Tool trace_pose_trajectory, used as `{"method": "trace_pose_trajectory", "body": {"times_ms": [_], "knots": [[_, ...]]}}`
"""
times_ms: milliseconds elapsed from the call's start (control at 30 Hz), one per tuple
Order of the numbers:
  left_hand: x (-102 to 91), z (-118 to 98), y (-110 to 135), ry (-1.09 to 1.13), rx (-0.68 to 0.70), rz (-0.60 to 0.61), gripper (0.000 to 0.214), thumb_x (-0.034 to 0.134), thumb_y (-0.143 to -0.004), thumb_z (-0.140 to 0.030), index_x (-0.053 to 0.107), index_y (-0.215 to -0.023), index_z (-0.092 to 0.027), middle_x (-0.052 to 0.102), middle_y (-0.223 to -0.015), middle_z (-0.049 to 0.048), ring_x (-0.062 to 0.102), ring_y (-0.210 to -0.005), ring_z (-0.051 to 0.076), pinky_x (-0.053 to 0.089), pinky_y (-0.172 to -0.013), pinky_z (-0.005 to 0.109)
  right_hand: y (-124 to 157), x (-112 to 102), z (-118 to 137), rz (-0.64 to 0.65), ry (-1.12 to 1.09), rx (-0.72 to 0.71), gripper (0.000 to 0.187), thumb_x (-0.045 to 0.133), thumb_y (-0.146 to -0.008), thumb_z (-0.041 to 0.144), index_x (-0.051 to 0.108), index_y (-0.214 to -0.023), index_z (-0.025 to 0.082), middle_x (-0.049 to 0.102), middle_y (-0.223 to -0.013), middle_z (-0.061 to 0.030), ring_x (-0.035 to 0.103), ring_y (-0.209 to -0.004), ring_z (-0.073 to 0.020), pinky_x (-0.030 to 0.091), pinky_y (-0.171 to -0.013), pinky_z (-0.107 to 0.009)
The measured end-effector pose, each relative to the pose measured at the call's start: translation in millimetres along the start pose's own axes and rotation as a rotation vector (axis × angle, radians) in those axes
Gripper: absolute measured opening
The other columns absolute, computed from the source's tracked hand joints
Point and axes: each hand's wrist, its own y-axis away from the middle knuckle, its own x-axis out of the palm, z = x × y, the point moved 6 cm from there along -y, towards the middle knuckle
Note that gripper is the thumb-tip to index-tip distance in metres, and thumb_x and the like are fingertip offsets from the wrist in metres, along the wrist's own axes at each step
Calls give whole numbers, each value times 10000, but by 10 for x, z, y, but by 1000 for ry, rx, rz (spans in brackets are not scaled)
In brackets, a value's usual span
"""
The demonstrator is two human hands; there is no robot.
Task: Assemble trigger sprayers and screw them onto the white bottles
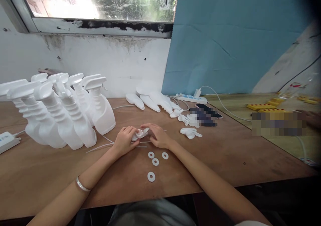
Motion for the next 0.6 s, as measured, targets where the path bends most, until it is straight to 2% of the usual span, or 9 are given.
{"method": "trace_pose_trajectory", "body": {"times_ms": [133, 267, 400, 600], "knots": [[-84, 56, 8, 23, -48, -135, 183, 545, -719, -210, 468, -882, -173, 607, -871, 48, 558, -819, 195, 408, -746, 323, 13, -53, -228, -13, 240, 246, 481, 406, -636, 31, 501, -1090, 159, 552, -1107, -67, 473, -1033, -191, 355, -911, -337], [-123, 93, 14, 33, -107, -186, 169, 542, -724, -207, 454, -866, -180, 613, -857, 41, 567, -760, 188, 420, -689, 306, 83, -91, -436, 69, 535, 500, 291, 450, -721, 139, 579, -981, 130, 480, -1198, -129, 442, -1056, -245, 345, -889, -365], [-85, 90, 21, 33, -109, -147, 177, 540, -721, -208, 454, -874, -186, 614, -851, 39, 569, -735, 186, 427, -668, 300, 96, -147, -476, 128, 668, 546, 230, 424, -786, 188, 616, -898, 130, 530, -1112, -139, 445, -1019, -255, 353, -844, -355], [-58, 39, 8, 62, -78, -86, 228, 538, -715, -193, 455, -927, -193, 628, -905, 35, 579, -767, 182, 429, -705, 306, 90, -118, -508, 199, 716, 516, 212, 407, -820, 173, 605, -889, 138, 591, -982, -120, 469, -961, -247, 359, -785, -338]]}}
